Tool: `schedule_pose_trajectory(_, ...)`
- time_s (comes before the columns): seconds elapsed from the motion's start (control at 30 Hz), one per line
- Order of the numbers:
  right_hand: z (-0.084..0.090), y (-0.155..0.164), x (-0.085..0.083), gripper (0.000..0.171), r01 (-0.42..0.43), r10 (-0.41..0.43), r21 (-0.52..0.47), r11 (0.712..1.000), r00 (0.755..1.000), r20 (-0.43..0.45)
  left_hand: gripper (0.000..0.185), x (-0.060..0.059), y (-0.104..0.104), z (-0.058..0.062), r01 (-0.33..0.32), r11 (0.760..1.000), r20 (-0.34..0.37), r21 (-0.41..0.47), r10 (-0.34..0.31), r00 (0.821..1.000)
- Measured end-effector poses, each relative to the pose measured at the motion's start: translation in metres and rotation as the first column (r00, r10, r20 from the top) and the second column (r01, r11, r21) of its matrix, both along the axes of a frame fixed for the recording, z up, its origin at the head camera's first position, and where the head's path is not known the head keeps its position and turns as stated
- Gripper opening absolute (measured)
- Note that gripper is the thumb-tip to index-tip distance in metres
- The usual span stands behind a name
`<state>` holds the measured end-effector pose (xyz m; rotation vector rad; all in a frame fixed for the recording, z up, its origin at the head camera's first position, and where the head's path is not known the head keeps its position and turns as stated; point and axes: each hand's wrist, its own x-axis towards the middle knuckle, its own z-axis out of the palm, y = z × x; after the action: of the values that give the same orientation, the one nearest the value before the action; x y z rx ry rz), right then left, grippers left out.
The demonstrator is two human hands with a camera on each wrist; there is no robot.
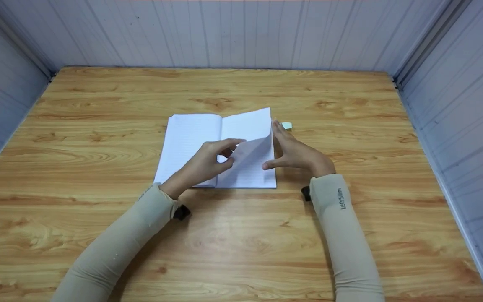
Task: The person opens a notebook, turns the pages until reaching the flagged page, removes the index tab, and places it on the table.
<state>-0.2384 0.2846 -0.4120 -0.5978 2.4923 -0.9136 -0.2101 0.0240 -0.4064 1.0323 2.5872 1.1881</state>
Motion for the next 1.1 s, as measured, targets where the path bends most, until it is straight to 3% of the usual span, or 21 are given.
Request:
schedule_pose_trajectory(0.17, -0.002, 0.000, 0.000, 0.119, -0.006, 0.006, 0.017, 1.000, 1.000, -0.009, 0.047, -0.001, -0.008, 0.002, -0.045, 0.993, -0.025, 0.106, 0.048, 0.999)
schedule_pose_trajectory(0.3, -0.005, -0.001, -0.001, 0.117, -0.026, 0.027, 0.034, 0.999, 0.999, -0.023, 0.047, -0.001, -0.015, 0.004, -0.092, 0.983, -0.007, 0.159, 0.094, 0.996)
schedule_pose_trajectory(0.43, -0.006, -0.002, -0.001, 0.116, -0.035, 0.037, 0.058, 0.998, 0.999, -0.021, 0.048, -0.002, -0.023, 0.006, -0.127, 0.967, 0.004, 0.221, 0.129, 0.992)
schedule_pose_trajectory(0.6, -0.005, -0.003, 0.000, 0.115, -0.047, 0.047, 0.068, 0.997, 0.999, -0.008, 0.045, -0.003, -0.033, 0.008, -0.144, 0.945, -0.033, 0.294, 0.160, 0.987)
schedule_pose_trajectory(1.1, -0.009, -0.004, 0.000, 0.110, -0.096, 0.094, 0.089, 0.991, 0.995, 0.034, 0.024, -0.008, -0.064, 0.013, -0.260, 0.890, 0.000, 0.376, 0.280, 0.960)
